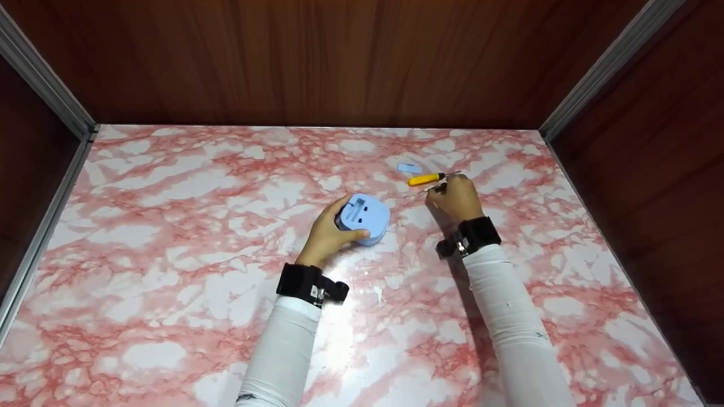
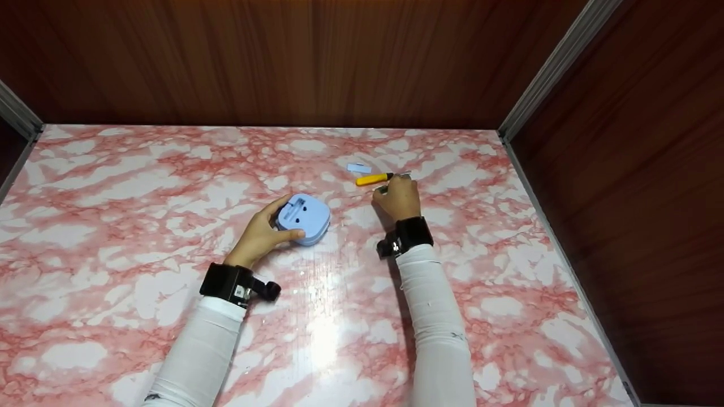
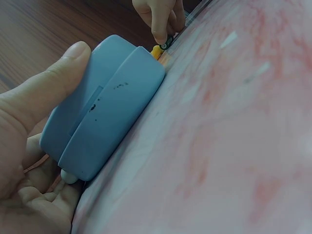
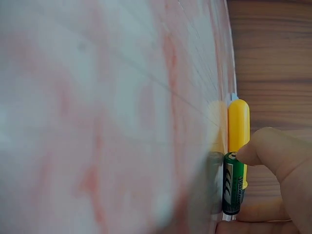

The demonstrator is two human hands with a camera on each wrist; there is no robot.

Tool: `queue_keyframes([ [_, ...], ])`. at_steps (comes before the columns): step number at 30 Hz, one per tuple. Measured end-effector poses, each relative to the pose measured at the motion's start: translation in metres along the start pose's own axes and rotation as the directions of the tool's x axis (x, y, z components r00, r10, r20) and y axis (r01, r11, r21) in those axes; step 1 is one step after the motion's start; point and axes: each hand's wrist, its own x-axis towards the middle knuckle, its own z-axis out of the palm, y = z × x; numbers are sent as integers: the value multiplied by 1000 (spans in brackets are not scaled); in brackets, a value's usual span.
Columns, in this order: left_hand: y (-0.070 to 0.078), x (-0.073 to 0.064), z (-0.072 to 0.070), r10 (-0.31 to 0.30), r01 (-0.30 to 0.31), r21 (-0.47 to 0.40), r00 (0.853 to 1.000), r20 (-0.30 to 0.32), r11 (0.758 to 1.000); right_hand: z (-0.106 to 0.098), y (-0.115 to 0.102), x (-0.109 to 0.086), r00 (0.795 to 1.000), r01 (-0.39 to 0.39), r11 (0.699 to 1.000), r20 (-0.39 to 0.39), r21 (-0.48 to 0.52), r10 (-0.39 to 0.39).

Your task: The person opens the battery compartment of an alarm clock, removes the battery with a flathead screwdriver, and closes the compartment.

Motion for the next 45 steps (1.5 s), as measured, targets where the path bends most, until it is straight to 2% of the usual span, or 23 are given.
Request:
queue_keyframes([
  [21,3,-1,-1,-14,14,-7,1000,2,1000,-9,15,-9,994,20,992,100,121,-32],
  [27,1,0,0,-14,14,-9,1000,-1,1000,-12,12,-13,991,1,991,134,131,-19],
  [32,1,0,-1,-10,10,3,1000,3,1000,-21,3,-20,984,-47,979,175,196,13],
  [34,1,0,-1,-11,11,7,1000,1,1000,-23,-2,-24,979,-47,972,204,230,-1],
  [37,2,-1,-1,-14,14,6,1000,7,1000,-23,-13,-31,964,-5,959,255,283,-70],
  [41,2,-2,-2,-10,10,-2,1000,18,1000,-17,-28,-39,931,63,931,316,359,-184],
  [45,1,-1,-1,-5,5,-13,1000,14,1000,-8,-40,-45,901,97,922,361,375,-242],
])
